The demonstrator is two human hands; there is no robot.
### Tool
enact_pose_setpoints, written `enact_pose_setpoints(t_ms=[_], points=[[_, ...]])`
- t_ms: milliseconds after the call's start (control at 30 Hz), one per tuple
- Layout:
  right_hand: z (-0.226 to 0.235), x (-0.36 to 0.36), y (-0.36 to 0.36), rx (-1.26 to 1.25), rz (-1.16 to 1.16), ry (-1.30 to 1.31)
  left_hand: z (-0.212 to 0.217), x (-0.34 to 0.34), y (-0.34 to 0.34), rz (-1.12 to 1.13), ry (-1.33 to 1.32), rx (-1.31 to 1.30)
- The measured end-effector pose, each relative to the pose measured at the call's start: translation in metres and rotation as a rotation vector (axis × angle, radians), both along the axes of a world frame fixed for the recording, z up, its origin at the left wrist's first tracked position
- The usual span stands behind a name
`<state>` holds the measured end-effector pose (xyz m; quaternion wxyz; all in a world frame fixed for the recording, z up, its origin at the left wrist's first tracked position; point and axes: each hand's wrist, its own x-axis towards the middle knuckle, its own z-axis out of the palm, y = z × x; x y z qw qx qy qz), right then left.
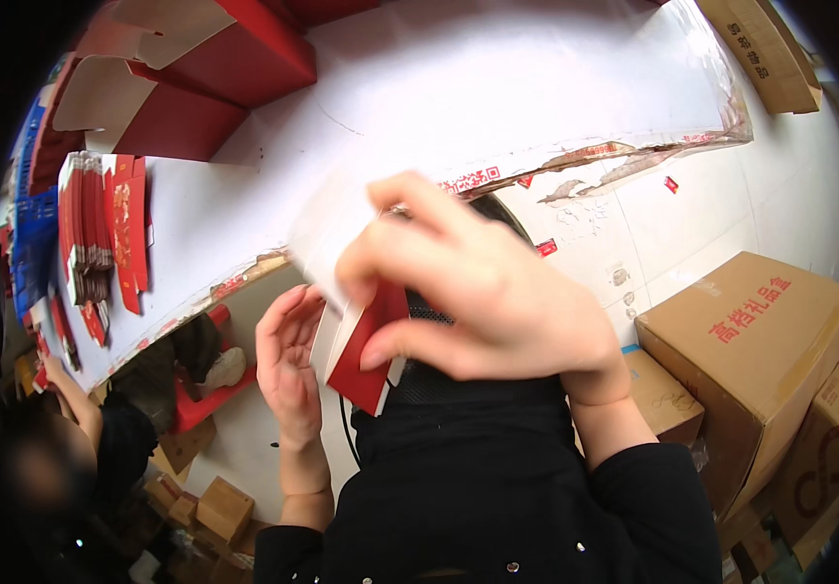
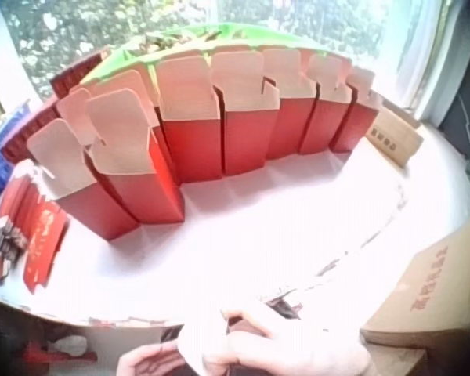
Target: The person folds flat red cardboard pieces into small rectangular boxes and places them upright on the table. The hands repeatedly pick, fold, and stack the boxes while another person works nearby.
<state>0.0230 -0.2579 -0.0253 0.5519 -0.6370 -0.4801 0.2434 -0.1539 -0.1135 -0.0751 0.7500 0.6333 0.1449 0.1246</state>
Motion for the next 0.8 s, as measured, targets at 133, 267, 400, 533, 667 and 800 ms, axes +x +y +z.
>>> enact_pose_setpoints(t_ms=[133,267,400,533,667,800], points=[[-0.001,-0.021,0.008,0.024,0.1,0.027,0.014,0.007,-0.014,-0.135,-0.008,-0.252],[-0.003,-0.018,0.013,0.074,0.013,-0.261,0.013,0.014,-0.02,-0.185,-0.013,-0.318],[0.005,-0.005,0.008,0.05,0.134,-0.175,0.017,0.018,-0.015,-0.226,-0.066,-0.147],[-0.003,-0.012,0.01,0.126,0.112,-0.011,0.016,0.01,-0.014,-0.033,-0.096,-0.19],[-0.012,-0.024,0.012,0.278,0.023,0.317,0.021,0.016,-0.014,0.146,-0.07,-0.219],[-0.028,-0.033,0.014,0.401,-0.017,0.269,0.03,0.021,-0.023,0.377,0.024,0.199]])
